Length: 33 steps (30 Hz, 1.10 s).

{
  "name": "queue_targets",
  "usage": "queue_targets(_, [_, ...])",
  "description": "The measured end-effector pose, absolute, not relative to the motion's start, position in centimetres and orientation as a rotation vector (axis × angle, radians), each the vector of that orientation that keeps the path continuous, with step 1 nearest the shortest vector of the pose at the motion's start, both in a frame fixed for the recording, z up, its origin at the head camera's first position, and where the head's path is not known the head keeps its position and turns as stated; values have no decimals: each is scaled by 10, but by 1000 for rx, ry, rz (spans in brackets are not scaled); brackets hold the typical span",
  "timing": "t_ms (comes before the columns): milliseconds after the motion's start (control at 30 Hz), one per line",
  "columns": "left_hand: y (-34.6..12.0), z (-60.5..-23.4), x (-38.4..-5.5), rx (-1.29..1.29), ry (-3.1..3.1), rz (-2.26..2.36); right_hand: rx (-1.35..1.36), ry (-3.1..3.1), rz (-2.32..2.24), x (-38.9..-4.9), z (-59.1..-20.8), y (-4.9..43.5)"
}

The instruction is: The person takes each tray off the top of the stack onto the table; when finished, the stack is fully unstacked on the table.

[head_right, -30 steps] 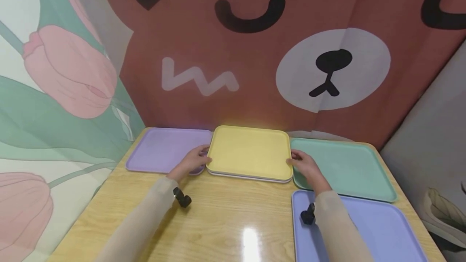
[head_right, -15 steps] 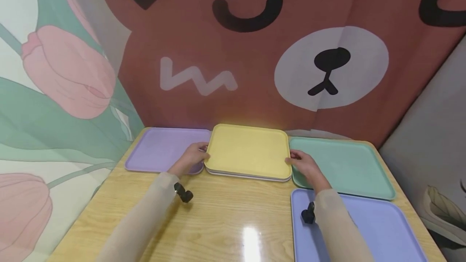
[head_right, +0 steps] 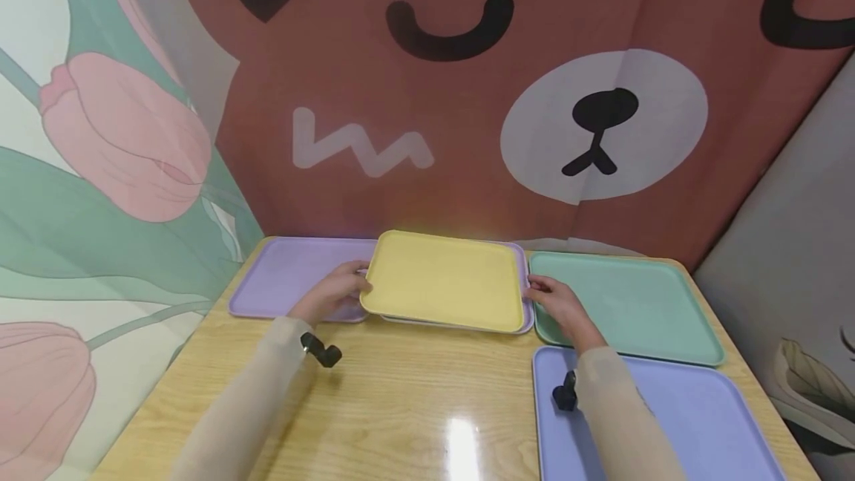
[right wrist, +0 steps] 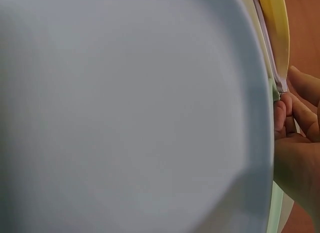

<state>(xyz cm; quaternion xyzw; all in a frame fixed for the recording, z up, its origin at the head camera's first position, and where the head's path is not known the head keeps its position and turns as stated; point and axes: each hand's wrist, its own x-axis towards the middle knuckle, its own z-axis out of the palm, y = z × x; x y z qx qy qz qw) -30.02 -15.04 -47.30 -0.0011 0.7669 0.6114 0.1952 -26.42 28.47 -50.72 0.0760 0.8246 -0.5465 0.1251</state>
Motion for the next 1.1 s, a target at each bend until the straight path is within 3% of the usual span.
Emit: queue_targets(1100, [-254, -466, -264, 177, 1823, 1838, 231, 2444, -1573, -266, -508, 284])
